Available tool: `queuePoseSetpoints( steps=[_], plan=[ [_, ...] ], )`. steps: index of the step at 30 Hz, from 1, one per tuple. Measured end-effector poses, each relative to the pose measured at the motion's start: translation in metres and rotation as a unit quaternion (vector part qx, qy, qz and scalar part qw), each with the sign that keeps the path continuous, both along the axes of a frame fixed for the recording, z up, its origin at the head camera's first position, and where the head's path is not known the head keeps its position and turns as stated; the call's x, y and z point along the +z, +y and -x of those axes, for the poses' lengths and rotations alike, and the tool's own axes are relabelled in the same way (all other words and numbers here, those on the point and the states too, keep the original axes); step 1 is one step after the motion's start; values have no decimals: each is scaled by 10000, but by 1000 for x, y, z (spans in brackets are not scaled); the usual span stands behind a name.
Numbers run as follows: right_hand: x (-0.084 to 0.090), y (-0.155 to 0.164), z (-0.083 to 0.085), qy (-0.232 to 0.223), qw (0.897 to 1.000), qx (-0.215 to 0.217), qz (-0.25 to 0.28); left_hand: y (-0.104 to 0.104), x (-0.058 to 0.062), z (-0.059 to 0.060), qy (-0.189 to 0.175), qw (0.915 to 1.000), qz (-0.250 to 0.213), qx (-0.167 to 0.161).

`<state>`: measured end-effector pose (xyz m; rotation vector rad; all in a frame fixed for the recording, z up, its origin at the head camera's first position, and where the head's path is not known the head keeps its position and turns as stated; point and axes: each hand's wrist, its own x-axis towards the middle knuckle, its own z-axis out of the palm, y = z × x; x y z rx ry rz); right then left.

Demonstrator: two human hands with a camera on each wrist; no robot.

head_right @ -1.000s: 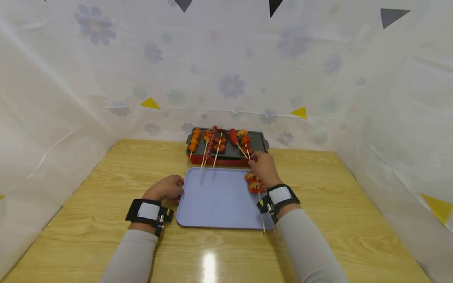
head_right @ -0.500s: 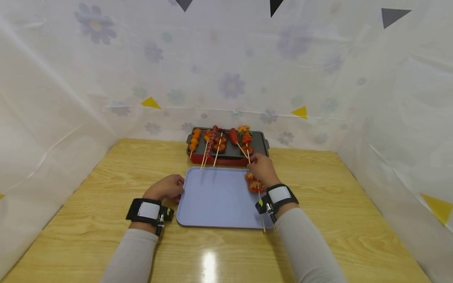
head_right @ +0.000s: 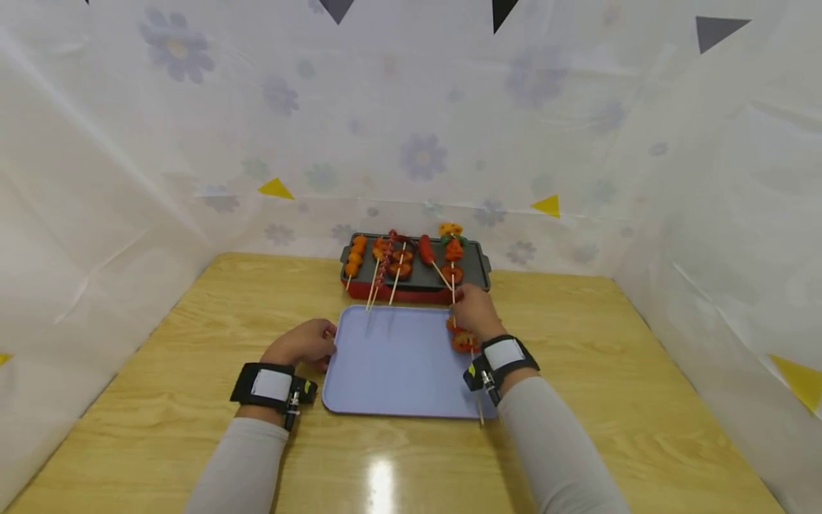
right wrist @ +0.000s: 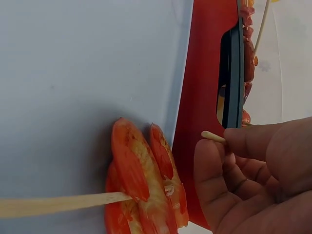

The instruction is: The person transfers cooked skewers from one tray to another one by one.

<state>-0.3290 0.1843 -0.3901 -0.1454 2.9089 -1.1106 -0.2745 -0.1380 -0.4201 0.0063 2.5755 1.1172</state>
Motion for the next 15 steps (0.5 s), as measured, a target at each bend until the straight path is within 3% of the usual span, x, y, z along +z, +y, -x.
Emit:
queuePoseSetpoints(
  steps=[4,15],
  plan=[
    [-2,-1,2,-49,10000,-9,-22,1,0,-1,-31,10000,-22,23],
    [-10,3,2,420,9990,46,-164,0,-1,0,-1,10000,-47,-5]
  ],
)
